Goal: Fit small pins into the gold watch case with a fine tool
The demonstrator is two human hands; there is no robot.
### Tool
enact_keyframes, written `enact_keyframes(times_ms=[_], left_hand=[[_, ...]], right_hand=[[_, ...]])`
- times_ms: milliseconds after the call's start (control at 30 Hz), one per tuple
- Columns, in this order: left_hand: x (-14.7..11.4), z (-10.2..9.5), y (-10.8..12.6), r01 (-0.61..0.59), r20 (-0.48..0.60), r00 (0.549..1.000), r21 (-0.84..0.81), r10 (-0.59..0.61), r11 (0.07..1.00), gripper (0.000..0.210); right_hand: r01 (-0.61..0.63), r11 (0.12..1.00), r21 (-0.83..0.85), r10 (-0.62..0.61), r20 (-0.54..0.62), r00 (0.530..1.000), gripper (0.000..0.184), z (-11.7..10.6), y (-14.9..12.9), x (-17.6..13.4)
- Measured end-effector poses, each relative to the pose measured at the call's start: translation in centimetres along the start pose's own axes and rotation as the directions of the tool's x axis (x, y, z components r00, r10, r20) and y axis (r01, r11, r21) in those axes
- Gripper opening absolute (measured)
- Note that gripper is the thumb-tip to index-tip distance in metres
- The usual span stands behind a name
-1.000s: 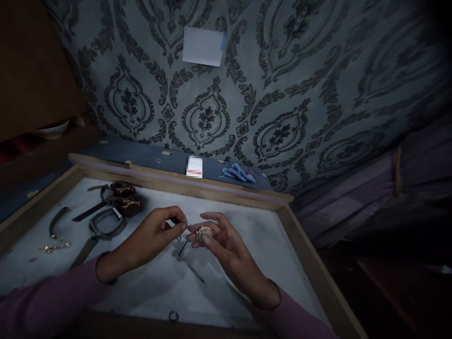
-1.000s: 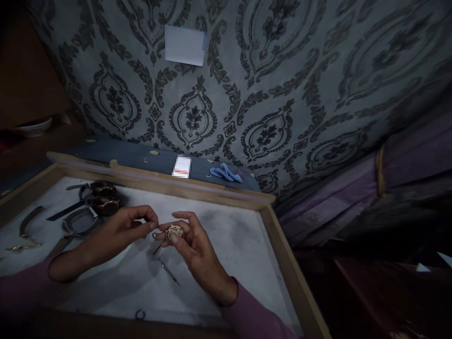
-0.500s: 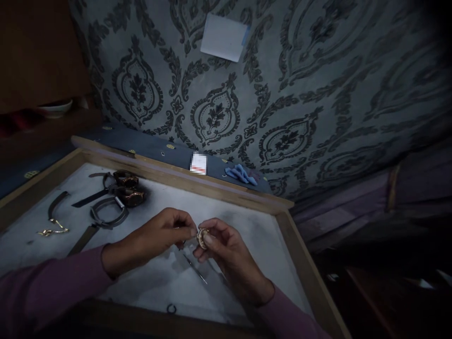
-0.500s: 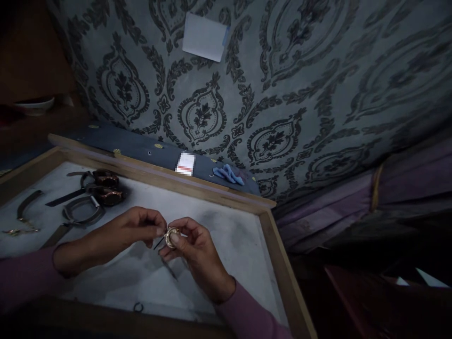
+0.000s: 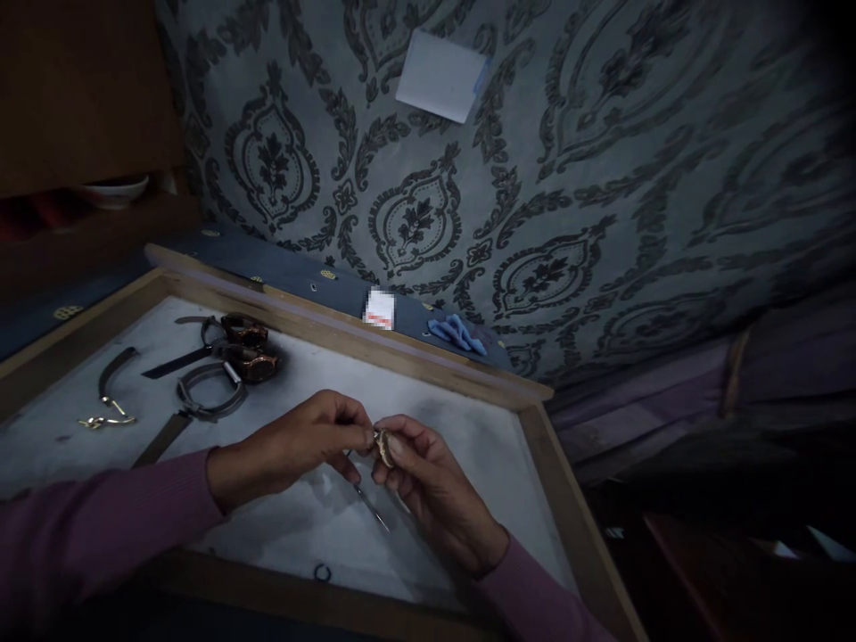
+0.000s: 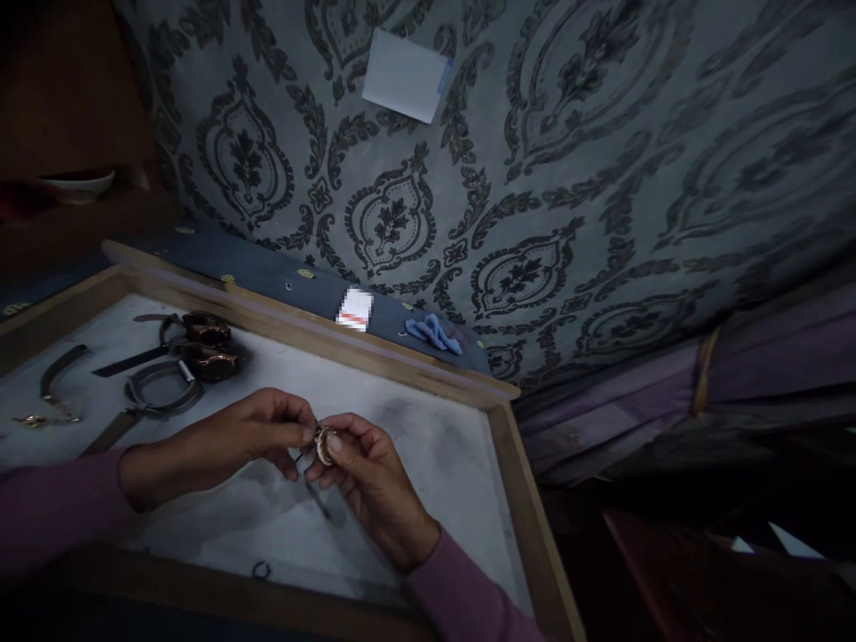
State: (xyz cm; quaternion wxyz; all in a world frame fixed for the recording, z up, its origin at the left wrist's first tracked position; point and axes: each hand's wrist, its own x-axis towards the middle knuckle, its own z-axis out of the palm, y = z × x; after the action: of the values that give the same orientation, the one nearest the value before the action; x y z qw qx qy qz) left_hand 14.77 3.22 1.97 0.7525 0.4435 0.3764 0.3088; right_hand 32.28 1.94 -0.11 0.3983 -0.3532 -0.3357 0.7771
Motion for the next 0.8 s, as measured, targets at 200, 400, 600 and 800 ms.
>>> enact_keyframes(times_ms=[200,400,600,800], left_hand=[[0.15,-0.02,-0.43,0.000,-0.020,1.000,-0.028,-0.001,1.000,0.017],[0.24,0.07,-0.78,-0.008,-0.031,0.999,-0.034,0.007,0.999,0.022],[0.03,0.40,-0.85,-0.011,-0.068,0.998,-0.023,0.010,1.000,0.023],[-0.14,0.48,-0.67,-0.003,-0.087,0.996,-0.015,0.002,1.000,0.024]], right_hand=[[-0.026,0.999,0.023,0.026,0.012,1.000,0.023,-0.02,0.03,0.12],[-0.017,1.000,-0.006,0.017,0.019,1.000,0.023,-0.11,0.12,0.16],[-0.009,1.000,-0.023,0.009,0.004,1.000,0.022,0.08,0.05,0.06],[-0.006,0.999,-0.053,0.005,-0.015,1.000,0.022,0.15,0.02,-0.03]])
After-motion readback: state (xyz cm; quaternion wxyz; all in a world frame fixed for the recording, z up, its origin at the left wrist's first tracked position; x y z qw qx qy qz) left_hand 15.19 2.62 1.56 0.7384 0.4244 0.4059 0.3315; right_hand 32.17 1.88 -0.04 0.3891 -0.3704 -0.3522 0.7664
